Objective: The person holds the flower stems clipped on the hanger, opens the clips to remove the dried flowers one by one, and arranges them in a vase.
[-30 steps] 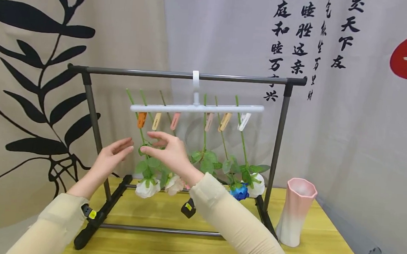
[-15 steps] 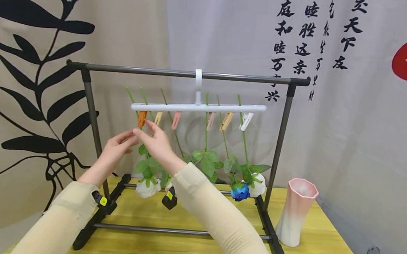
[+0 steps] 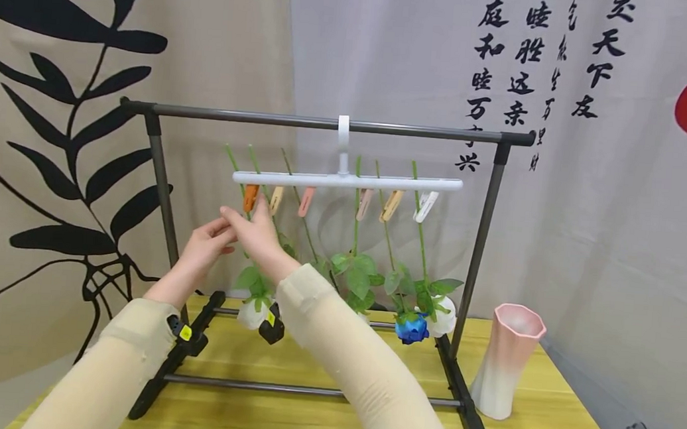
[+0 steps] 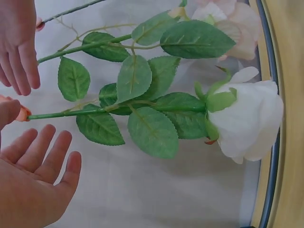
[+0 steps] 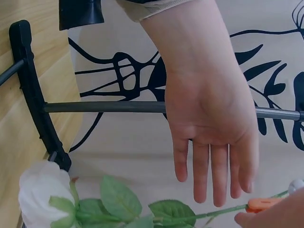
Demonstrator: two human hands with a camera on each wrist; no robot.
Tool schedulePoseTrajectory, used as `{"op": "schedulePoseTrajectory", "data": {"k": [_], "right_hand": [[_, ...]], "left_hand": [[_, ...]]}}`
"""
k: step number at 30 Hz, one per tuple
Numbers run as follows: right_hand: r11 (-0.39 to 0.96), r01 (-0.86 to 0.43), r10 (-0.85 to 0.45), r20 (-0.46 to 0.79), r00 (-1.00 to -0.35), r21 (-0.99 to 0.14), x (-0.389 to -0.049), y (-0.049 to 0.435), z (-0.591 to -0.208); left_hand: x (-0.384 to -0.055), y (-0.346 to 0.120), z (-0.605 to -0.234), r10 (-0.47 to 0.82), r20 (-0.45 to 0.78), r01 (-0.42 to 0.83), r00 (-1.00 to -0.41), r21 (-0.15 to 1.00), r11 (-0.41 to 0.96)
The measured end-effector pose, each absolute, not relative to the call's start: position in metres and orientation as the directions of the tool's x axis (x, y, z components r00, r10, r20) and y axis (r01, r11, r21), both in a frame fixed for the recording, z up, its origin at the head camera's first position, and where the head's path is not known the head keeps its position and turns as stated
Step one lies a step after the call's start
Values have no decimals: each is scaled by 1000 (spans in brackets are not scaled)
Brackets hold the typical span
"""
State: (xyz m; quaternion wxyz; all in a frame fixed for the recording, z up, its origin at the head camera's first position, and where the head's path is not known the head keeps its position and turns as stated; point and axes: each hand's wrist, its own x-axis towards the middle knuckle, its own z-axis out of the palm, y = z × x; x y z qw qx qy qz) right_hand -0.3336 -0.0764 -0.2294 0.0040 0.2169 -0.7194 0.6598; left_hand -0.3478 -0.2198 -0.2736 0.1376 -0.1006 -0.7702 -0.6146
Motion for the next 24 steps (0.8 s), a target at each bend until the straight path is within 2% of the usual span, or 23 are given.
{"op": "schedulePoseTrajectory", "data": {"k": [12,24], "right_hand": [[20,-325,-266,308,-913,-945,-335,-81,-234],[-16,-299,-293,290,-911,-954,-335,-77,-233]], "left_hand": [[-364,-211,-276,41,304,306,-952,927,219],[-372,-206,-278,31,284,285,-958,950,131]]}}
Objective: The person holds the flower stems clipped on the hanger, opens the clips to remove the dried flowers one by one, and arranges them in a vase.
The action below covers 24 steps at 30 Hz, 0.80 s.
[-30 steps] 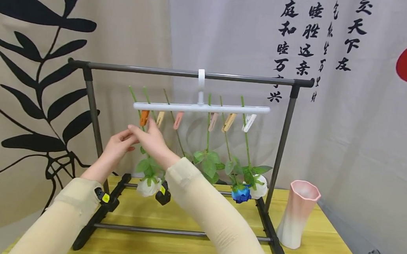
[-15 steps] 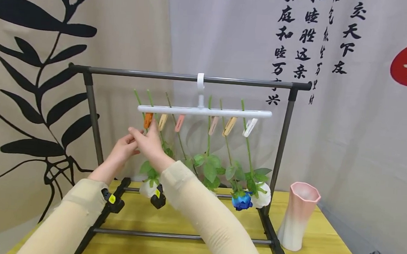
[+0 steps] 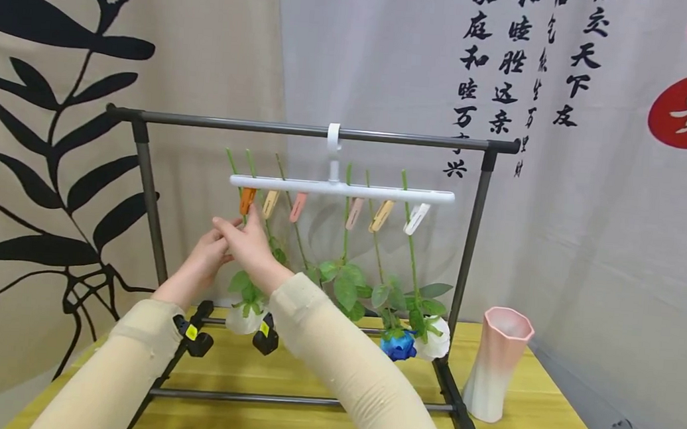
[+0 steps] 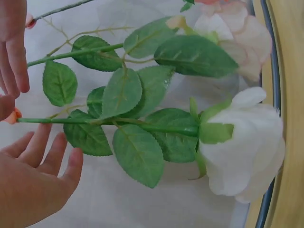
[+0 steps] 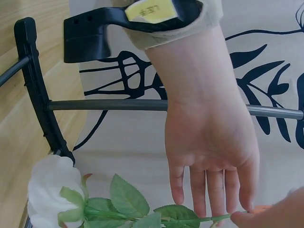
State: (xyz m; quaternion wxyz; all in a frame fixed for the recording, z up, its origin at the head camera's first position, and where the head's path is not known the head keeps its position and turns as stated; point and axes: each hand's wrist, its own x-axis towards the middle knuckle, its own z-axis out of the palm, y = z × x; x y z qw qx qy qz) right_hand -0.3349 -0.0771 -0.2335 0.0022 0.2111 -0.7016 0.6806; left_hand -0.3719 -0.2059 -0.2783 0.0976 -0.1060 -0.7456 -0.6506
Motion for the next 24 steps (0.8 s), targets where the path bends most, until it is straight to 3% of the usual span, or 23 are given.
{"op": "schedulePoseTrajectory", "data": {"k": [8,16,24], "right_hand": [[-30,-254,-280,252,-926,-967,-339,-78,-233],[-82,-284,-253,295,-921,-955,-345,-87,-233],[-218,-306,-212,351,-912,-927,-350,-101,-234]], "left_hand": [[-364,-207,-279,-62,318,308,-946,942,135],[-364,-211,-278,-120,362,337,-925,923,187],[-354,-212,-285,-135,419,388,-898,897,211]]}}
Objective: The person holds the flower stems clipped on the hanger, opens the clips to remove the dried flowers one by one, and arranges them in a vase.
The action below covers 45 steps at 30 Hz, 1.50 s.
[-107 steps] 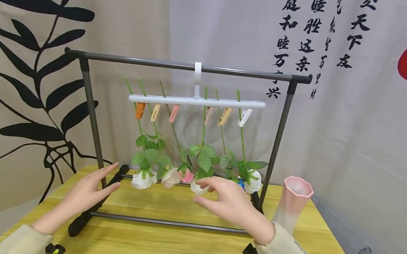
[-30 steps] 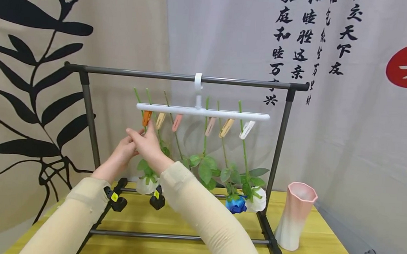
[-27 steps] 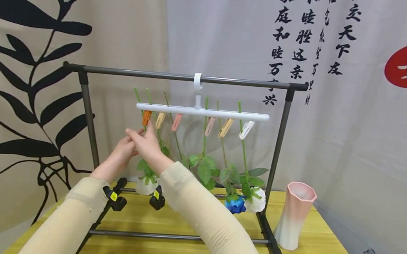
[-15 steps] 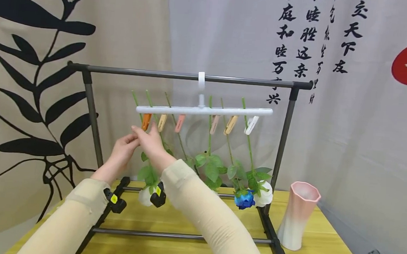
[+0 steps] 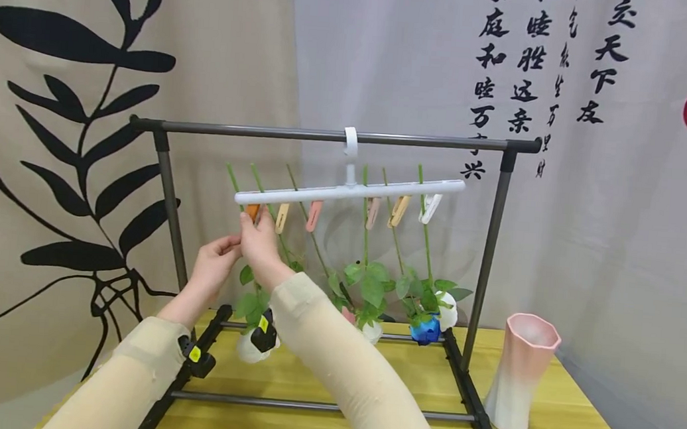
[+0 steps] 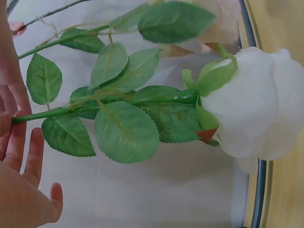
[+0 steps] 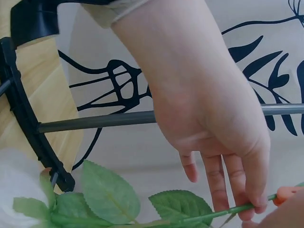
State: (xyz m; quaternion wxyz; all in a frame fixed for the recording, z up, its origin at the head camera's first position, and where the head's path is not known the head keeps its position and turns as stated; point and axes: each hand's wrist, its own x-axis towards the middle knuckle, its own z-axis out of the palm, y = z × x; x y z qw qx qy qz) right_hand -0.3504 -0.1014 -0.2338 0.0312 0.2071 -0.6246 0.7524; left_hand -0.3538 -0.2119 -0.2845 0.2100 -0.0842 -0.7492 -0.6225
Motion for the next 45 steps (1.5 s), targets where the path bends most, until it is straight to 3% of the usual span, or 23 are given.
{"op": "schedulePoseTrajectory", "data": {"k": [7,15,36,45], "right_hand": [[-304,-318,-88,359,-929,-898,-352,-105,-229],[-380,-316,-57,363,-930,-869,-354,-104,-227],[-385,-226,-185,315,-931,-895,-355,-102,-230],[-419,-163,-216,272,-938,-893,-354,-106,-226]], "left_hand": [[-349,-211,-284,-114,447,413,-887,881,232],[-347,-208,-281,-110,461,426,-881,872,241],[-337,-225,-306,-196,431,388,-881,894,226],[-325,-230,-303,-204,459,428,-865,886,180]]}}
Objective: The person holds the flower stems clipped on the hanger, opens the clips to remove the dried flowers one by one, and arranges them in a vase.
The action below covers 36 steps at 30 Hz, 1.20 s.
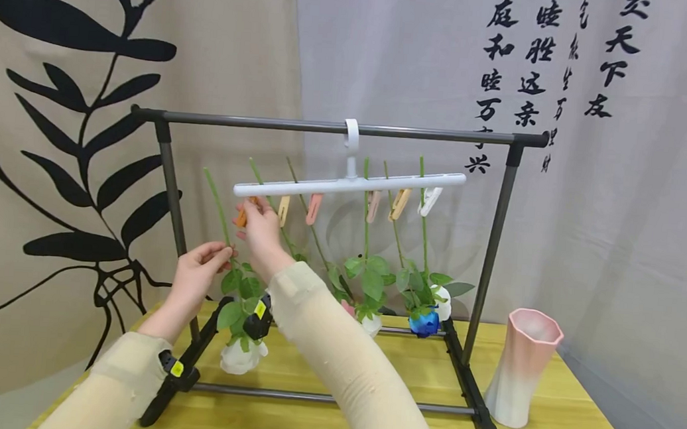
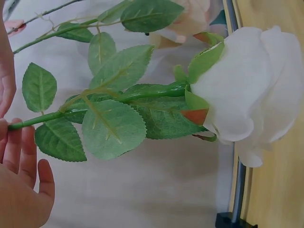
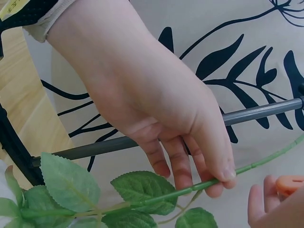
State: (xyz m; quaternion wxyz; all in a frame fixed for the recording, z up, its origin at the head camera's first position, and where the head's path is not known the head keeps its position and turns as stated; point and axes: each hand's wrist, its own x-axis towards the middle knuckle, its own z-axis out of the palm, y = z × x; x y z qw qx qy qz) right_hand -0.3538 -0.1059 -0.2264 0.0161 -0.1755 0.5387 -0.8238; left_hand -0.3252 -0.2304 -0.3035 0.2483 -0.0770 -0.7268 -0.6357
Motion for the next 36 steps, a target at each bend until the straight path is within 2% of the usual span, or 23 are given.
{"op": "schedulePoseTrajectory", "data": {"k": [7,12,18,24,31,33,36], "right_hand": [[-412,-138,-221,246,-944,-901,-350,-105,-224],[-365,-126,-298,243,-923,-923,-346,-102,-228],[-292,-28,-415,153,-897,-956,-340,-99,-236],[-264,-5,-464,132,-876,-964,-331,-92,-239],[-162,-151,-484,211,-849,-975,-317,-70,-247],[-103,-244,-500,263,-825,-964,-312,-61,-251],[21,-462,-534,380,-755,-887,-303,-48,-257]], "left_hand": [[-327,-234,-305,-203,463,426,-863,882,201],[-323,-237,-307,-207,432,393,-878,896,207],[-314,-240,-307,-225,421,369,-878,898,241],[-310,-244,-306,-214,443,379,-871,882,281],[-302,-249,-306,-144,445,395,-884,875,279],[-297,-250,-307,-119,442,397,-889,874,279],[-288,-250,-310,-88,425,389,-901,881,269]]}}
